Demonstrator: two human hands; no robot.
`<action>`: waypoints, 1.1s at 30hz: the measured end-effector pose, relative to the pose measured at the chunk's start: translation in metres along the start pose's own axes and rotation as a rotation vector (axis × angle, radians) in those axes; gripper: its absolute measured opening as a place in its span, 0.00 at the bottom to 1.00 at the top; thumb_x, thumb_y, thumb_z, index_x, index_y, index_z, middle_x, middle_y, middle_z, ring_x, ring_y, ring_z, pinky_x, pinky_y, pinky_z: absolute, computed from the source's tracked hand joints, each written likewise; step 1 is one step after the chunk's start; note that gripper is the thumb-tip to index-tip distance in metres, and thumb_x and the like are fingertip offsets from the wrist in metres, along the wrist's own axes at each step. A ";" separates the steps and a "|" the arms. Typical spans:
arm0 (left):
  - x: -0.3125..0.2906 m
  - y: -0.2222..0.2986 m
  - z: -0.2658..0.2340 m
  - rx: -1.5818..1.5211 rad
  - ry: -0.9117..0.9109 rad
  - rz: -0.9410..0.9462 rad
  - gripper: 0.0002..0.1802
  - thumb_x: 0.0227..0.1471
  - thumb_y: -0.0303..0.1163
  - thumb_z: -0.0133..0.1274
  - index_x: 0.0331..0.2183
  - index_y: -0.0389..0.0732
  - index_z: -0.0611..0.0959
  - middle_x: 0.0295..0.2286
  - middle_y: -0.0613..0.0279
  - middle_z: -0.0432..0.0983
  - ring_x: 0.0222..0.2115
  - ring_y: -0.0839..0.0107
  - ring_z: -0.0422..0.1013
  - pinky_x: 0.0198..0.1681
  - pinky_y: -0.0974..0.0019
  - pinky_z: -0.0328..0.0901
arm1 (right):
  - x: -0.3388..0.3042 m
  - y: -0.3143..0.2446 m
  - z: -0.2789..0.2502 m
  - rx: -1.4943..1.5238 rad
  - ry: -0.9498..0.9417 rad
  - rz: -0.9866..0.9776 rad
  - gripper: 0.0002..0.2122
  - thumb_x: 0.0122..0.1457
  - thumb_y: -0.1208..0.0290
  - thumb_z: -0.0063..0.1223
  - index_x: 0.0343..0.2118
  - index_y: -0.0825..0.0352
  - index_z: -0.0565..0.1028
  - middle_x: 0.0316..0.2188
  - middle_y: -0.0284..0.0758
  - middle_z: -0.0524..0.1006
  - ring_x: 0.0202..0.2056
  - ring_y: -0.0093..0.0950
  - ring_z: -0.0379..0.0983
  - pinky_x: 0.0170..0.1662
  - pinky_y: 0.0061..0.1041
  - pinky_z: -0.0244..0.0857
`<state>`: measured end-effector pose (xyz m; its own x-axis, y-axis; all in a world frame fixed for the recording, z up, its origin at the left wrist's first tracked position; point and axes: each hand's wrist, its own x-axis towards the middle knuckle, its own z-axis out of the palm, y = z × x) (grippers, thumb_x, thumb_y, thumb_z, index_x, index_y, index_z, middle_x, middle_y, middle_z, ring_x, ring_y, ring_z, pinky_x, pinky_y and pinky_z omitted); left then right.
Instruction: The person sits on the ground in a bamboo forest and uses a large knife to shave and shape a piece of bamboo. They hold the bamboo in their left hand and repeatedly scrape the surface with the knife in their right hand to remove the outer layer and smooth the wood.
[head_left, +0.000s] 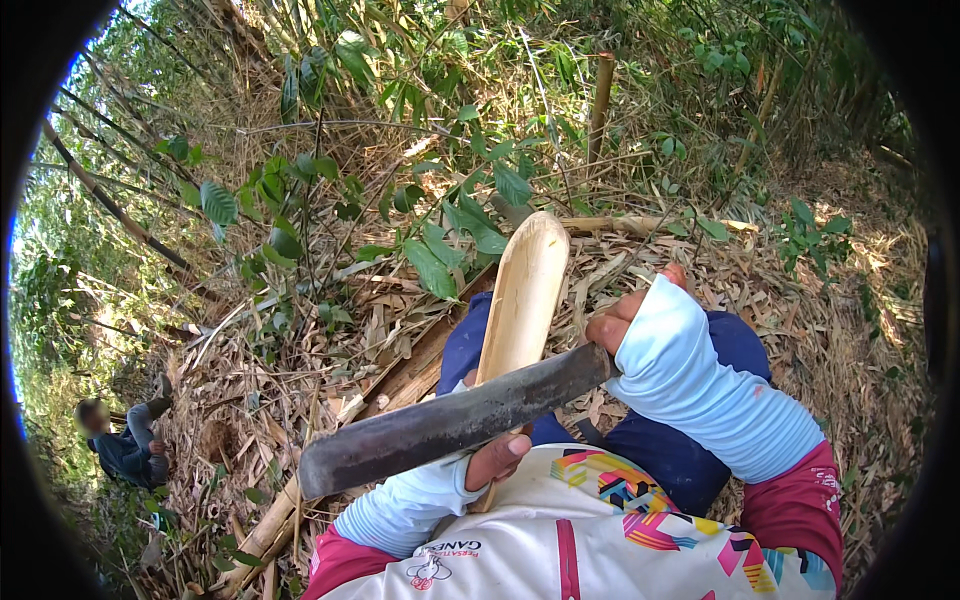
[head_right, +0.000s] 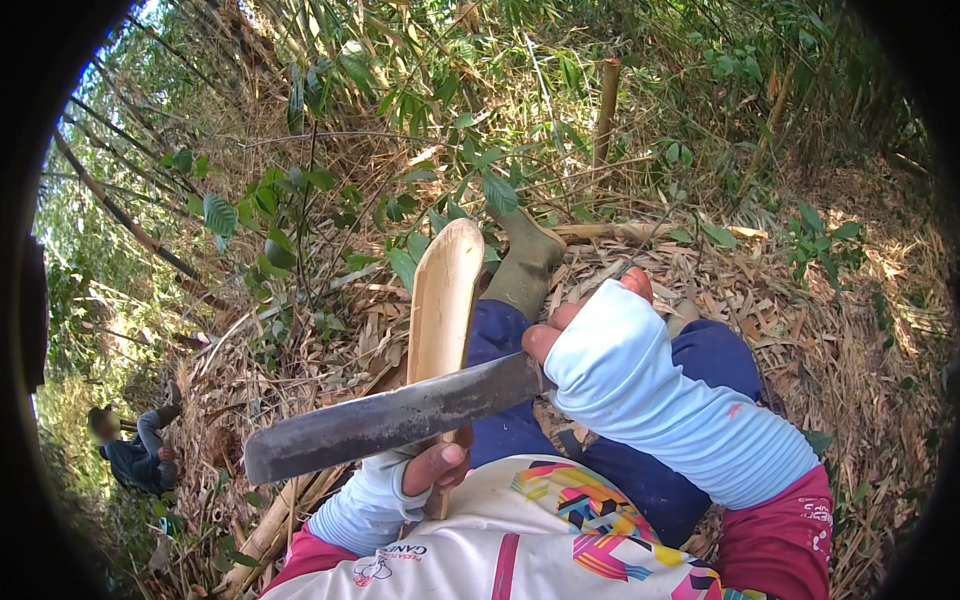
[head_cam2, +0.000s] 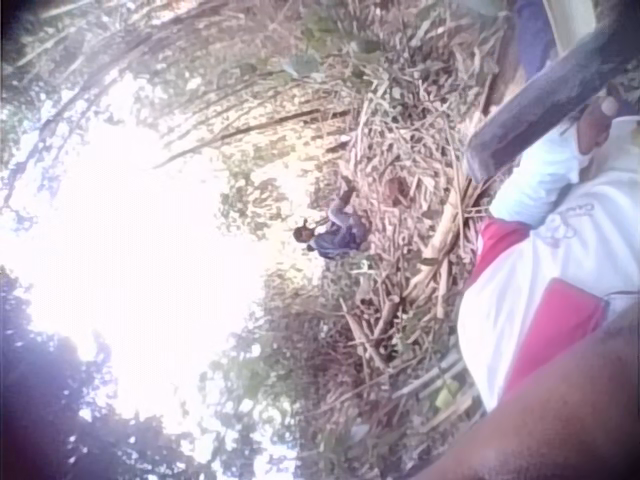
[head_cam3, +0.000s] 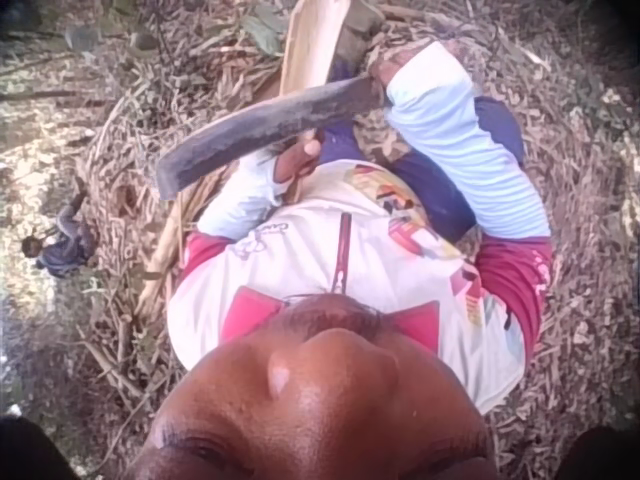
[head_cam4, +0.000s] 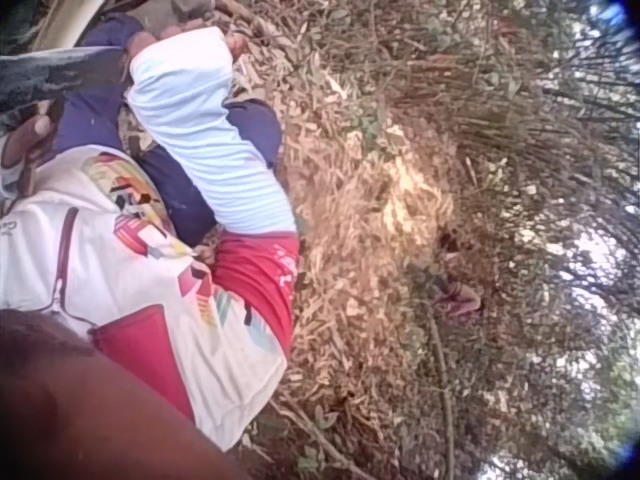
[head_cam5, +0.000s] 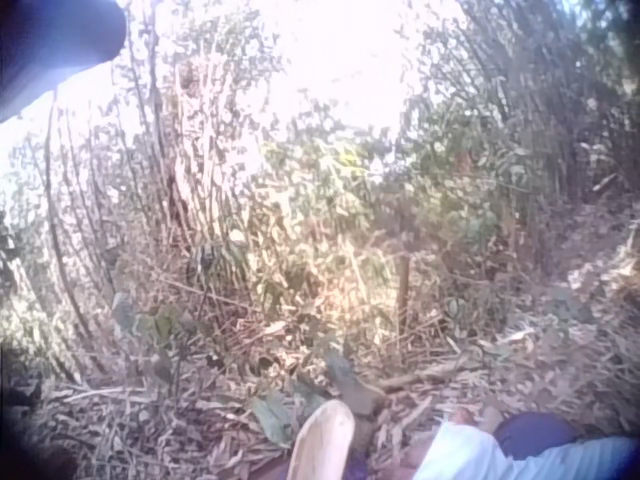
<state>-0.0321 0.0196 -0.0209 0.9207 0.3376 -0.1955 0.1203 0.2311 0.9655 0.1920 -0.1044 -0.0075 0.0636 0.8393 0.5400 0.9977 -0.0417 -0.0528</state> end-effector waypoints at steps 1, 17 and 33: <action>-0.001 -0.001 0.000 -0.027 -0.009 -0.005 0.30 0.54 0.27 0.56 0.56 0.39 0.65 0.25 0.65 0.68 0.20 0.80 0.63 0.22 0.74 0.60 | 0.000 0.000 0.000 0.004 0.036 0.009 0.04 0.42 0.67 0.57 0.23 0.56 0.76 0.14 0.26 0.67 0.21 0.30 0.68 0.38 0.46 0.60; -0.002 0.005 0.007 -0.132 -0.014 -0.013 0.31 0.52 0.27 0.56 0.56 0.40 0.63 0.26 0.64 0.67 0.20 0.79 0.63 0.22 0.74 0.59 | 0.004 0.008 -0.007 0.088 0.097 0.132 0.09 0.40 0.67 0.58 0.28 0.59 0.77 0.17 0.29 0.70 0.22 0.32 0.70 0.37 0.40 0.61; -0.003 0.001 0.004 -0.107 -0.077 0.003 0.35 0.52 0.26 0.57 0.57 0.41 0.59 0.25 0.64 0.68 0.20 0.80 0.62 0.23 0.75 0.59 | 0.007 0.021 -0.009 0.124 0.160 0.292 0.09 0.41 0.66 0.65 0.26 0.59 0.77 0.18 0.34 0.72 0.22 0.38 0.69 0.31 0.35 0.62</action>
<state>-0.0327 0.0150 -0.0184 0.9472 0.2686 -0.1749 0.0808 0.3279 0.9413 0.2132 -0.1047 0.0028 0.3579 0.7060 0.6111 0.9274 -0.1929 -0.3204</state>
